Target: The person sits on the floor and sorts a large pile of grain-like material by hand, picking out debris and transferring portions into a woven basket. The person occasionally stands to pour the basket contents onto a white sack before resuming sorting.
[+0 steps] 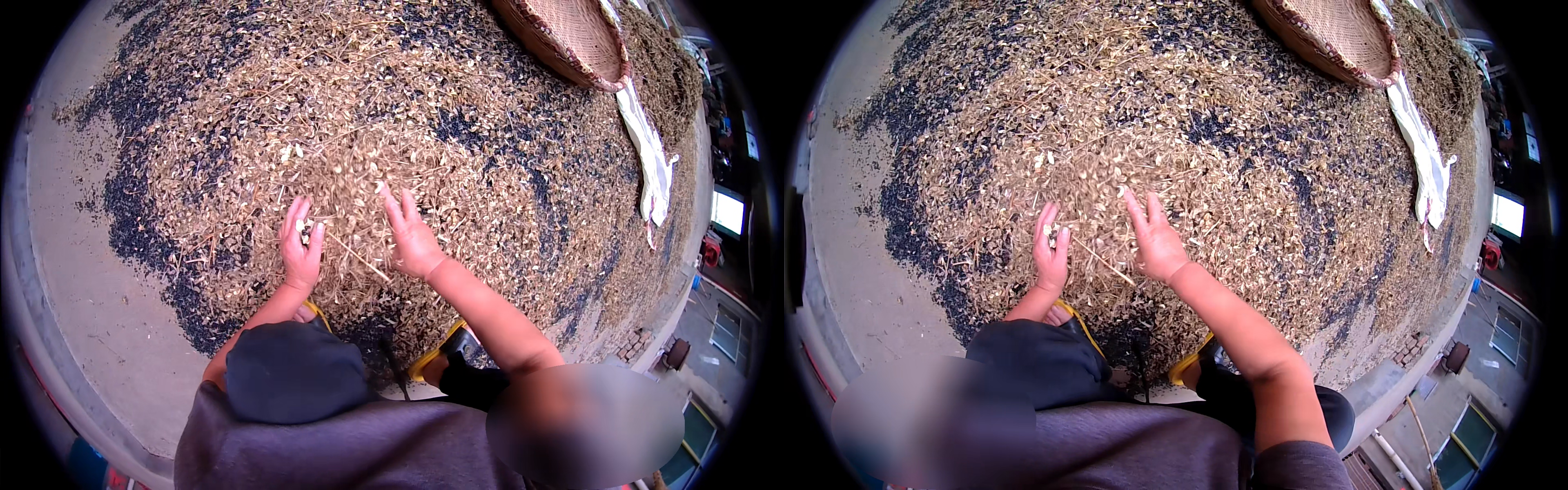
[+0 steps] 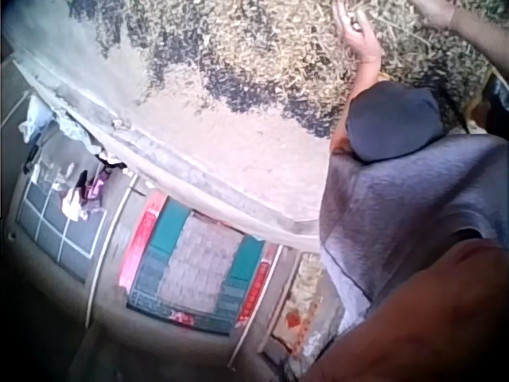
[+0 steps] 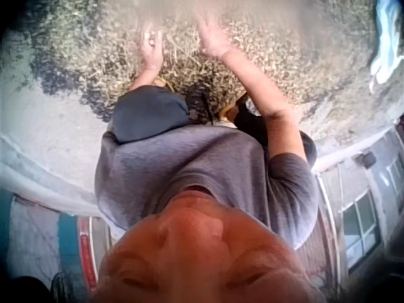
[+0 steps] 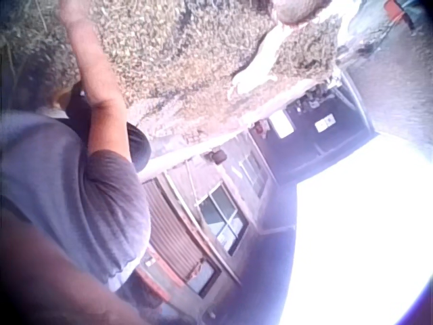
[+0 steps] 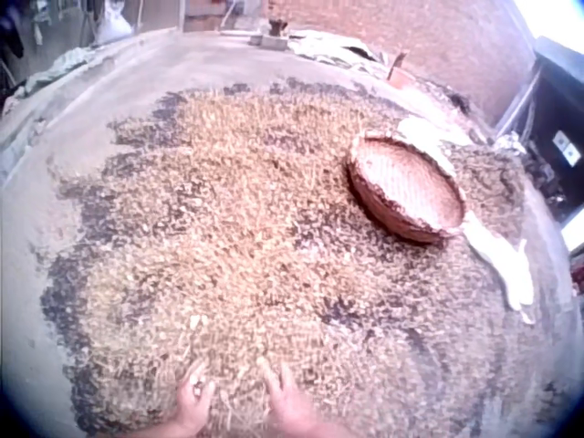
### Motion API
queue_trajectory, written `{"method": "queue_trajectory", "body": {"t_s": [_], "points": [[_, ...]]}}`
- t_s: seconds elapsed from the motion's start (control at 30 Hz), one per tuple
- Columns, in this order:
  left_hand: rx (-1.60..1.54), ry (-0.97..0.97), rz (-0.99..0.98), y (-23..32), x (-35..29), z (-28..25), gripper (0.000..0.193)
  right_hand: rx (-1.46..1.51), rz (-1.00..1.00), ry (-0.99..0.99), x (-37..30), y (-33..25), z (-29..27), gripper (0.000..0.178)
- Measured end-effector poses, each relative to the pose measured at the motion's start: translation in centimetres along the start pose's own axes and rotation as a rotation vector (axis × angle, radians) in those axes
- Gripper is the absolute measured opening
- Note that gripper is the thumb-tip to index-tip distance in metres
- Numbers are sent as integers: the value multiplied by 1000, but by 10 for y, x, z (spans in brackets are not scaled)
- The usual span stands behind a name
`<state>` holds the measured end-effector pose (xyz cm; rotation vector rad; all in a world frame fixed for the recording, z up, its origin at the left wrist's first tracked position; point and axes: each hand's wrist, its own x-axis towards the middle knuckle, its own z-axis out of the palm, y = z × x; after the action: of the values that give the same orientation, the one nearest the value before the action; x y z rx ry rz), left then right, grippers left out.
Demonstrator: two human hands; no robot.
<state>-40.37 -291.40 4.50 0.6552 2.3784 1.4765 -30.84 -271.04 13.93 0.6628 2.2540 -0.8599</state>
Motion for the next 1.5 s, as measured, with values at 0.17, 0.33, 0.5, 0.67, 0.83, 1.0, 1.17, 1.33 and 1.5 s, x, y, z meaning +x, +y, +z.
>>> {"method": "queue_trajectory", "body": {"t_s": [0.17,0.33,0.5,0.67,0.83,1.0,1.17,1.33,1.5], "points": [[-597,120,-484,11,16,5,45,24,-195,222,13,-36,22,121],[-814,130,-607,46,38,-6,44,318,-290,321,22,-41,37,117],[-817,-53,-523,89,85,9,46,1165,-227,321,19,-38,0,100],[-807,-343,-184,228,227,83,50,804,-238,678,22,-6,-163,68],[-601,-297,213,341,367,112,71,931,129,1001,10,57,-358,134],[40,-176,853,201,278,74,51,227,94,861,-3,94,-272,108],[303,-939,1010,64,57,-30,61,-191,-198,51,-61,58,-27,102],[324,-1172,1028,-4,-4,-56,59,-501,-478,25,-62,12,74,88],[420,-787,1128,-19,79,-23,44,-478,-446,346,18,22,26,75]]}}
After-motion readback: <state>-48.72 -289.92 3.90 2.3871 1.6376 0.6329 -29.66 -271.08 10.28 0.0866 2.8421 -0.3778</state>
